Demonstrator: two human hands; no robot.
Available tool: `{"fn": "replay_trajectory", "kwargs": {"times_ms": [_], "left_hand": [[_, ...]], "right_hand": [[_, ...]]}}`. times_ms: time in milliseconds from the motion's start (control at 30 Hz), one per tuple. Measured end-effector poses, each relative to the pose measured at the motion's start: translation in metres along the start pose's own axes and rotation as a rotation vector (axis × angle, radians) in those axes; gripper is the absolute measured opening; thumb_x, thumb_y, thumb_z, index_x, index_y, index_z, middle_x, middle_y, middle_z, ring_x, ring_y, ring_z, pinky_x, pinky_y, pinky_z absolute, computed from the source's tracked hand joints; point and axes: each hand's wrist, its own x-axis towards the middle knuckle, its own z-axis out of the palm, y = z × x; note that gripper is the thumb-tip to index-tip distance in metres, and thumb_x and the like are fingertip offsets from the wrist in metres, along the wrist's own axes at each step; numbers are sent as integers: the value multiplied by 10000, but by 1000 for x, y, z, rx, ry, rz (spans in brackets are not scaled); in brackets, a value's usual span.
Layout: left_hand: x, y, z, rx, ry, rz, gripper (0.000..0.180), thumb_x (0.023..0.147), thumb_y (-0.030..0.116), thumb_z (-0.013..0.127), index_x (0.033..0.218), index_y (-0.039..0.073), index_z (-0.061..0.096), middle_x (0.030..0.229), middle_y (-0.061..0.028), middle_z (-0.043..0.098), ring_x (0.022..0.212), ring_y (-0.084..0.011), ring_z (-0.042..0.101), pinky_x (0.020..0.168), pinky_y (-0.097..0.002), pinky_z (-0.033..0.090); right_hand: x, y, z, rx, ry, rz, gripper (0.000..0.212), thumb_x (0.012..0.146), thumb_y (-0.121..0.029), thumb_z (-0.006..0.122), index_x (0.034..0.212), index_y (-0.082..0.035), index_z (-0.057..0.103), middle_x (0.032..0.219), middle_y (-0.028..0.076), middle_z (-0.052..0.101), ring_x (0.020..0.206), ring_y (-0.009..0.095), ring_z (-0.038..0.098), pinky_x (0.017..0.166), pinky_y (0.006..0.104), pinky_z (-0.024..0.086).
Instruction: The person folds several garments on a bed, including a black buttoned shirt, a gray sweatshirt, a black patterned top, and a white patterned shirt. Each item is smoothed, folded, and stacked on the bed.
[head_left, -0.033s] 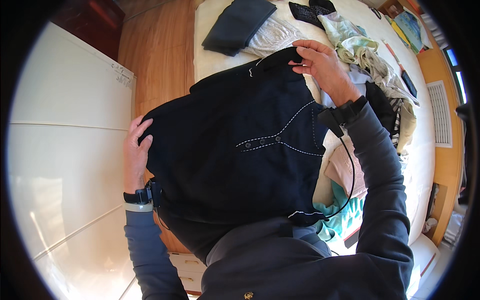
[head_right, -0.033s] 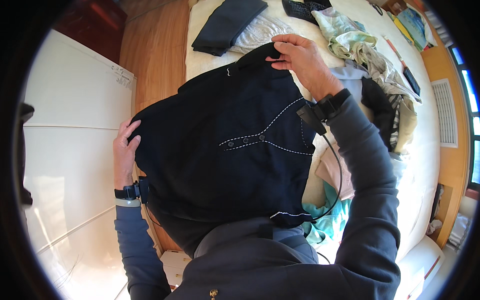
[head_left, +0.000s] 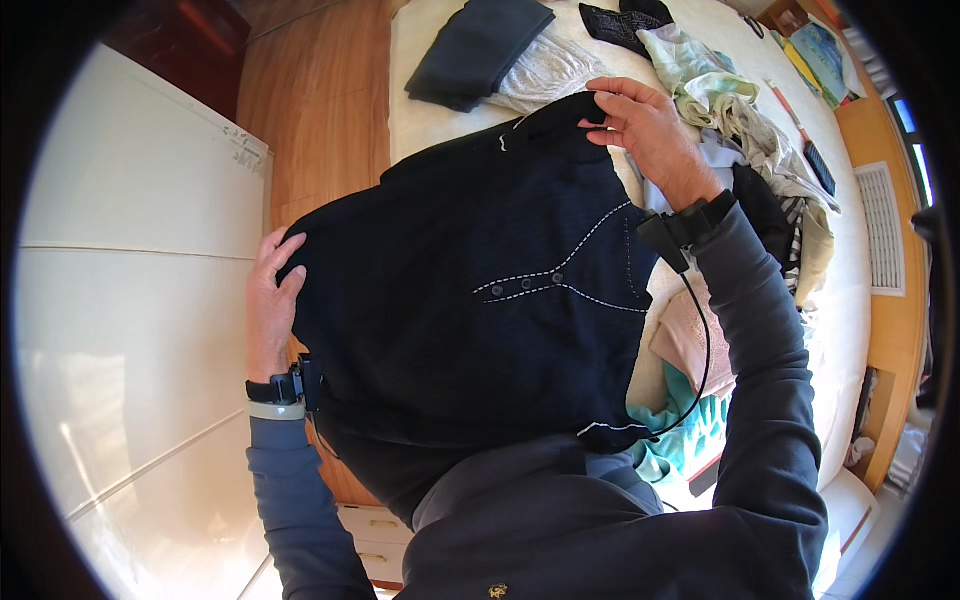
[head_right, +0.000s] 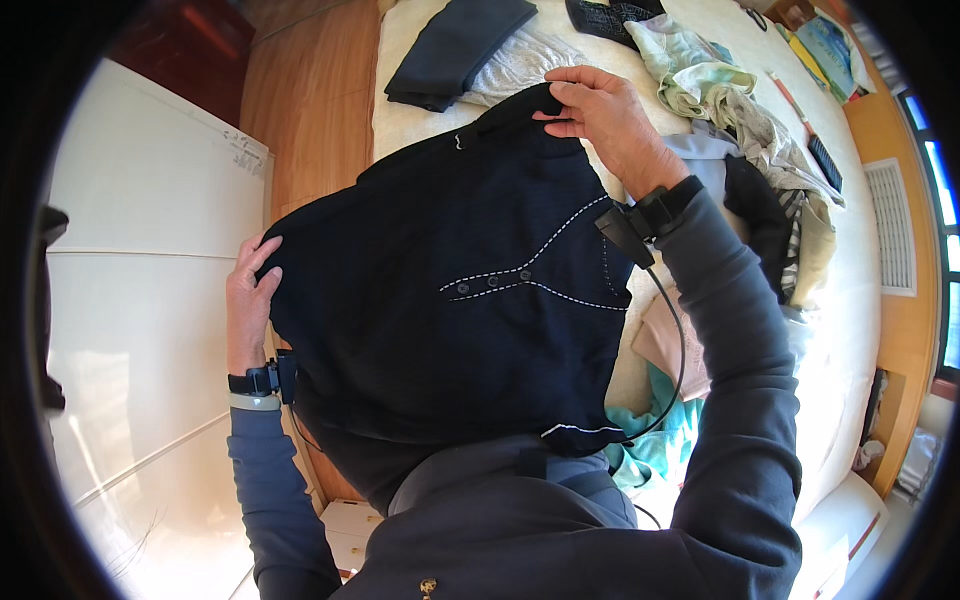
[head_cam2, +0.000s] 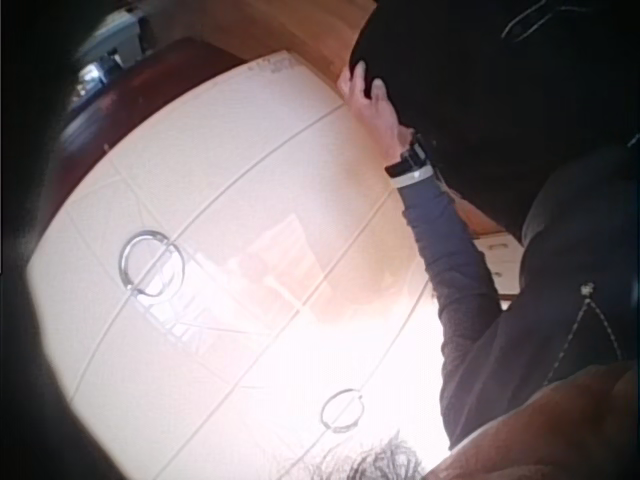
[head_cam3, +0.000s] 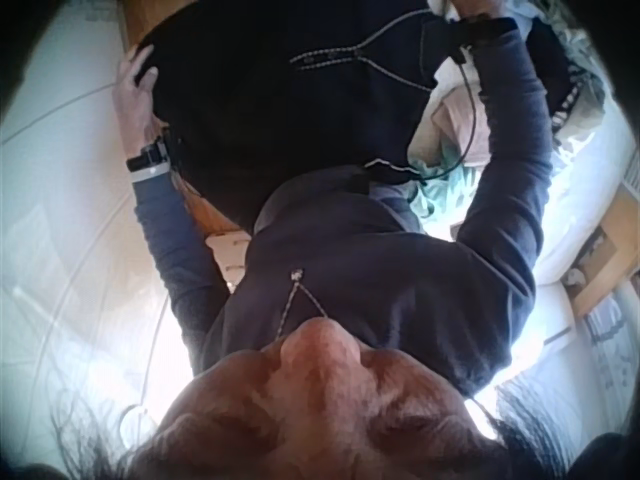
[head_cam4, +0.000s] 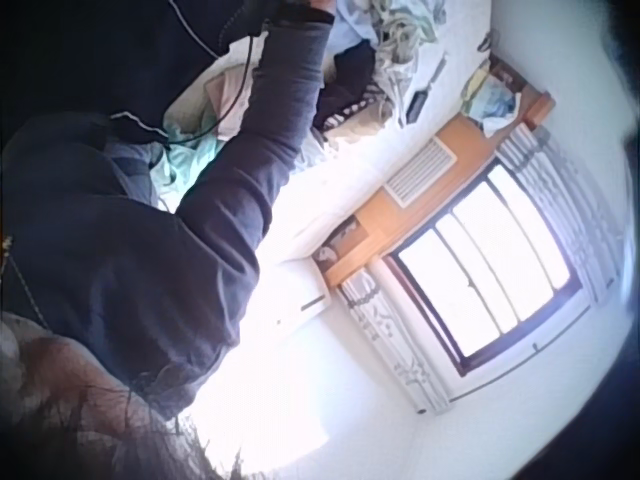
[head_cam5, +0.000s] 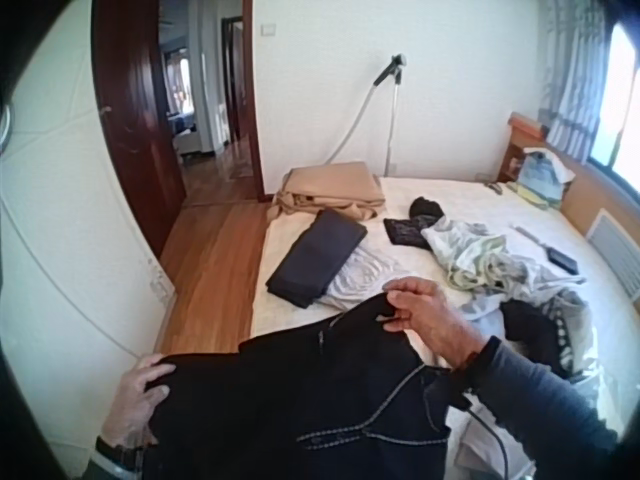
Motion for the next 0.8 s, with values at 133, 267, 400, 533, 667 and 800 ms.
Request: {"fn": "replay_trajectory", "kwargs": {"times_ms": [133, 267, 400, 533, 667, 800], "left_hand": [[14, -5, -1, 7, -28, 18, 500, 885, -93, 617, 1365, 7, 714, 1526, -118, 568, 1467, -279, 513, 1253, -358, 343], [16, -13, 1, 2, -33, 17, 533, 851, -131, 612, 1356, 1, 720, 1464, -92, 580, 1439, -253, 526, 1244, -331, 341], [13, -17, 1, 61, -30, -21, 512, 864, -134, 636, 1351, 2, 714, 1504, -120, 565, 1462, -292, 513, 1239, -347, 360], [10, -18, 1, 114, -22, 18, 536, 846, -148, 613, 1350, 2, 714, 1432, -93, 555, 1420, -265, 528, 1228, -316, 352], [7, -21, 1, 155, -16, 23, 540, 851, -161, 607, 1356, 2, 703, 1436, -101, 544, 1419, -282, 526, 1226, -324, 360], [-1, -26, 1, 205, -20, 5, 545, 857, -179, 592, 1366, -8, 684, 1429, -111, 544, 1420, -298, 524, 1224, -331, 368]], "right_hand": [[6, -2, -2, -24, 5, -20, 311, 1093, -149, 622, 1352, 23, 640, 1191, 107, 684, 1018, 270, 777, 877, 333, 635], [9, 2, 0, -2, -3, -2, 317, 1086, -140, 633, 1353, 31, 635, 1200, 113, 679, 1045, 284, 780, 868, 328, 637], [10, 3, 1, -7, 10, 5, 315, 1083, -139, 640, 1345, 37, 634, 1193, 114, 681, 1050, 290, 783, 860, 320, 640], [4, 0, 3, -30, 3, 3, 309, 1084, -148, 643, 1334, 35, 640, 1176, 108, 688, 1035, 287, 790, 852, 310, 640], [-13, -6, 6, -78, -9, 16, 298, 1083, -160, 650, 1316, 26, 655, 1139, 95, 699, 1011, 279, 798, 840, 300, 638], [-41, -15, 11, -118, -37, 32, 293, 1080, -170, 656, 1309, 12, 676, 1036, 66, 697, 978, 265, 802, 826, 283, 634]]}}
